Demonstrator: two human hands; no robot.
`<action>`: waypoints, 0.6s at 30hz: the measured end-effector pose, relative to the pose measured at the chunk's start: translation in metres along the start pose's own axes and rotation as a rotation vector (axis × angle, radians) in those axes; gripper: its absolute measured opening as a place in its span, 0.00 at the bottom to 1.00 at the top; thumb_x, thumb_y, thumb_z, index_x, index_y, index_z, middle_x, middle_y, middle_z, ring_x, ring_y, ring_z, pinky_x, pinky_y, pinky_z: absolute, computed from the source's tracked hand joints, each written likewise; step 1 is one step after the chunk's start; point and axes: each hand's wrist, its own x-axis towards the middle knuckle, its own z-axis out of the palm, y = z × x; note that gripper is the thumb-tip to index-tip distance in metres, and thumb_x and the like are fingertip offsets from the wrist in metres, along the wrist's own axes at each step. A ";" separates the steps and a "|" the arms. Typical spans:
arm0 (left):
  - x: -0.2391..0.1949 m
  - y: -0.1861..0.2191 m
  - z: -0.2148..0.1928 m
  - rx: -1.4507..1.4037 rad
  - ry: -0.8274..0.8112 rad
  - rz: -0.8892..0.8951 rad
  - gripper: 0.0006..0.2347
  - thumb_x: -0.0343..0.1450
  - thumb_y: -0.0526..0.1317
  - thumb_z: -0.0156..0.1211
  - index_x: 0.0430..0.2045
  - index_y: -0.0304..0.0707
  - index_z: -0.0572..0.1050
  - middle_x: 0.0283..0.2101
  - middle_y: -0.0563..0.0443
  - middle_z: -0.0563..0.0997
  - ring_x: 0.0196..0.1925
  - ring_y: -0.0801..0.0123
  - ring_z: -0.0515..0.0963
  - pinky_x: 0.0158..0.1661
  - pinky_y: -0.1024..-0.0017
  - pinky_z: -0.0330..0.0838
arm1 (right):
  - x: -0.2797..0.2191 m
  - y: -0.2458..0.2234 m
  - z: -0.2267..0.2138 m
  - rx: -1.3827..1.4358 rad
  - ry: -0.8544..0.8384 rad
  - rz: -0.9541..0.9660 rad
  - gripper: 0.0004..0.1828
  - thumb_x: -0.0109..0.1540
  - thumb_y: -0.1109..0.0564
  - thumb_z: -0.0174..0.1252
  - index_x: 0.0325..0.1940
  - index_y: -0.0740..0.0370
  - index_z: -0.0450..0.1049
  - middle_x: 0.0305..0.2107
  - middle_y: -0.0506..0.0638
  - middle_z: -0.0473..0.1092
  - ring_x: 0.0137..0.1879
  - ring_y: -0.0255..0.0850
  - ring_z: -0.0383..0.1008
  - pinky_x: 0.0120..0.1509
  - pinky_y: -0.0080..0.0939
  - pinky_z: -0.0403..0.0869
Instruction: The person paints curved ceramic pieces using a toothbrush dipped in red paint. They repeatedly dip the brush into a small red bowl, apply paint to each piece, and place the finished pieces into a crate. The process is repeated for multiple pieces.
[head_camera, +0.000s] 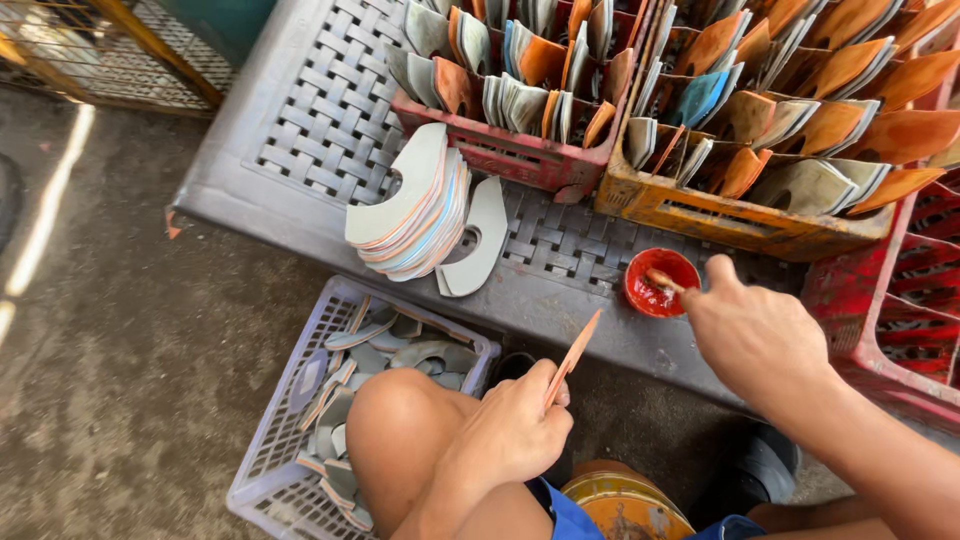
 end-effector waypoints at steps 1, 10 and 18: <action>0.006 0.003 0.000 -0.031 -0.016 -0.002 0.07 0.65 0.38 0.53 0.32 0.34 0.73 0.27 0.33 0.80 0.36 0.40 0.81 0.39 0.49 0.73 | 0.000 0.000 -0.002 0.006 -0.049 -0.010 0.14 0.63 0.57 0.50 0.49 0.53 0.76 0.47 0.56 0.68 0.42 0.53 0.81 0.46 0.54 0.80; 0.022 0.014 0.028 -0.175 0.007 0.134 0.08 0.66 0.38 0.54 0.34 0.33 0.73 0.27 0.34 0.81 0.34 0.41 0.82 0.40 0.53 0.75 | 0.006 -0.001 -0.005 0.083 -0.080 0.025 0.13 0.63 0.55 0.51 0.49 0.56 0.76 0.45 0.56 0.70 0.42 0.55 0.81 0.46 0.55 0.80; 0.025 0.018 0.010 -0.213 -0.124 -0.022 0.13 0.66 0.46 0.63 0.31 0.33 0.72 0.22 0.40 0.80 0.26 0.52 0.84 0.32 0.60 0.77 | 0.004 0.001 0.007 0.104 -0.086 0.071 0.17 0.64 0.54 0.50 0.56 0.49 0.74 0.55 0.54 0.66 0.41 0.54 0.81 0.43 0.54 0.80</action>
